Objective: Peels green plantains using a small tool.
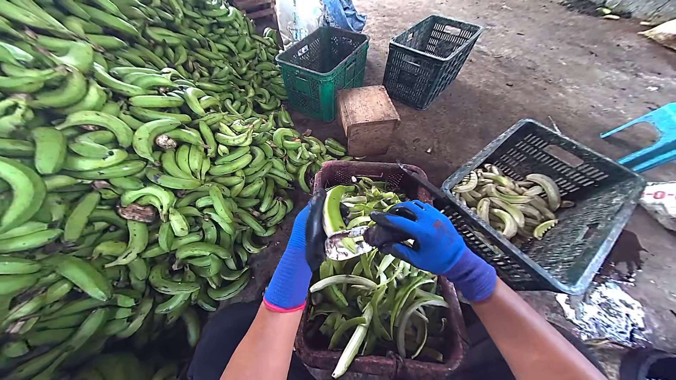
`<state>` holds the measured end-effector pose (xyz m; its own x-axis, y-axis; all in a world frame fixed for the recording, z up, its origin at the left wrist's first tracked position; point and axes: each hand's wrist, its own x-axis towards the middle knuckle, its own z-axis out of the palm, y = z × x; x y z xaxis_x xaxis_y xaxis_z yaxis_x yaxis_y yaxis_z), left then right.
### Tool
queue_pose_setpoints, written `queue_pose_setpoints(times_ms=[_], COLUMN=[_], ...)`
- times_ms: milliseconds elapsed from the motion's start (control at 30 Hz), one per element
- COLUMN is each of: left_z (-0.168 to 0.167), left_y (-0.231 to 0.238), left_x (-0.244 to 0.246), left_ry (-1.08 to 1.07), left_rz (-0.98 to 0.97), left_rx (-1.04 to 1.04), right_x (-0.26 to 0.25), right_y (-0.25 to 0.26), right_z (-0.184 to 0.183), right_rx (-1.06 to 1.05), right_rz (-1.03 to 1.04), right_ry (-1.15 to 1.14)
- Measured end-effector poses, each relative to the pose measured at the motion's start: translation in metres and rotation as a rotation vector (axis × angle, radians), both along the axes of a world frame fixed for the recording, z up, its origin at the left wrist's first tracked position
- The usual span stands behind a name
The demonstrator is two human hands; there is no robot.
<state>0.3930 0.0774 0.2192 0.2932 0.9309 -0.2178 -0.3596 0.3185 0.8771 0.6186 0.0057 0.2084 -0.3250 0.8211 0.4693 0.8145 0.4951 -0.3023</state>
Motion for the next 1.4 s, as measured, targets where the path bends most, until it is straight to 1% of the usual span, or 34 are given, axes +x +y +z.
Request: queue_pose_setpoints(times_ms=[67,100,133,167,200,233,267,333,367,400,433,467,533,567,633,700,733,767,800,833,867,900,967,1000,1033,1100,1133,1167,1233,1300,1333,1400], left_z=[0.01,0.017,0.02,0.018,0.015,0.01,0.006,0.003,0.004,0.005,0.003,0.001,0.006,0.009,0.011,0.009,0.007,0.004,0.001,-0.003,-0.003,-0.005,-0.007,-0.008,-0.009,-0.021,-0.032,-0.043,-0.06,-0.073,-0.08,-0.088], left_y=[-0.014,-0.021,-0.024,-0.023,-0.019,-0.013,-0.007,-0.001,0.0,-0.001,-0.004,-0.008,-0.019,-0.021,-0.018,-0.014,-0.013,-0.015,-0.017,-0.019,-0.022,-0.024,-0.022,-0.021,-0.019,-0.02,-0.022,-0.025,-0.034,-0.041,-0.044,-0.045], left_x=[0.003,0.005,0.005,0.004,0.004,0.002,0.0,-0.003,-0.004,-0.003,-0.001,0.0,0.0,-0.003,-0.012,-0.017,-0.016,-0.012,-0.005,0.001,0.005,0.006,0.001,-0.004,-0.01,-0.022,-0.026,-0.029,-0.028,-0.021,-0.017,-0.013], left_ry=[0.187,0.256,0.285,0.267,0.206,0.118,0.03,-0.071,-0.063,-0.023,0.029,0.075,0.177,0.218,0.286,0.394,0.436,0.457,0.445,0.423,0.462,0.535,0.74,0.89,1.055,1.362,1.454,1.5,1.488,1.452,1.437,1.412], left_rz=[-0.034,-0.051,-0.068,-0.079,-0.062,-0.032,0.014,0.111,0.133,0.128,0.099,0.043,-0.054,-0.076,-0.049,0.004,0.012,0.005,-0.013,-0.048,-0.094,-0.129,-0.251,-0.339,-0.441,-0.641,-0.702,-0.73,-0.708,-0.679,-0.659,-0.621], left_rx=[0.15,0.206,0.228,0.231,0.221,0.194,0.15,0.043,0.008,0.005,0.032,0.08,0.181,0.215,0.284,0.347,0.347,0.329,0.291,0.253,0.229,0.225,0.291,0.348,0.38,0.295,0.21,0.134,0.085,0.087,0.085,0.07], right_x=[-0.006,-0.006,-0.004,0.002,0.009,0.017,0.022,0.022,0.016,0.01,0.004,0.001,0.002,0.008,0.025,0.027,0.019,0.007,-0.009,-0.027,-0.042,-0.051,-0.043,-0.028,-0.006,0.047,0.072,0.093,0.114,0.104,0.092,0.06], right_y=[0.0,0.002,0.007,0.013,0.016,0.017,0.014,0.003,-0.002,-0.004,-0.003,-0.001,0.011,0.019,0.029,0.025,0.022,0.019,0.016,0.014,0.011,0.009,0.009,0.008,0.006,-0.004,-0.011,-0.017,-0.031,-0.042,-0.045,-0.044], right_z=[0.005,0.01,0.015,0.017,0.015,0.012,0.009,0.005,0.005,0.004,0.004,0.004,0.006,0.007,0.006,0.008,0.009,0.011,0.013,0.014,0.013,0.013,0.016,0.016,0.017,0.024,0.031,0.038,0.048,0.045,0.042,0.042], right_rx=[-0.136,-0.256,-0.383,-0.48,-0.506,-0.494,-0.463,-0.4,-0.37,-0.353,-0.358,-0.376,-0.382,-0.376,-0.382,-0.386,-0.379,-0.389,-0.406,-0.442,-0.47,-0.519,-0.603,-0.562,-0.476,-0.261,-0.195,-0.157,-0.108,-0.089,-0.131,-0.324], right_rz=[-0.133,-0.223,-0.311,-0.37,-0.39,-0.37,-0.302,-0.081,0.025,0.088,0.101,0.068,-0.079,-0.159,-0.279,-0.32,-0.312,-0.282,-0.252,-0.227,-0.221,-0.227,-0.262,-0.302,-0.372,-0.613,-0.745,-0.848,-0.933,-0.908,-0.89,-0.865], right_ry=[0.084,0.144,0.201,0.257,0.294,0.299,0.287,0.225,0.189,0.155,0.136,0.129,0.161,0.193,0.3,0.486,0.57,0.603,0.57,0.491,0.374,0.273,0.196,0.201,0.214,0.189,0.196,0.226,0.341,0.485,0.522,0.5])
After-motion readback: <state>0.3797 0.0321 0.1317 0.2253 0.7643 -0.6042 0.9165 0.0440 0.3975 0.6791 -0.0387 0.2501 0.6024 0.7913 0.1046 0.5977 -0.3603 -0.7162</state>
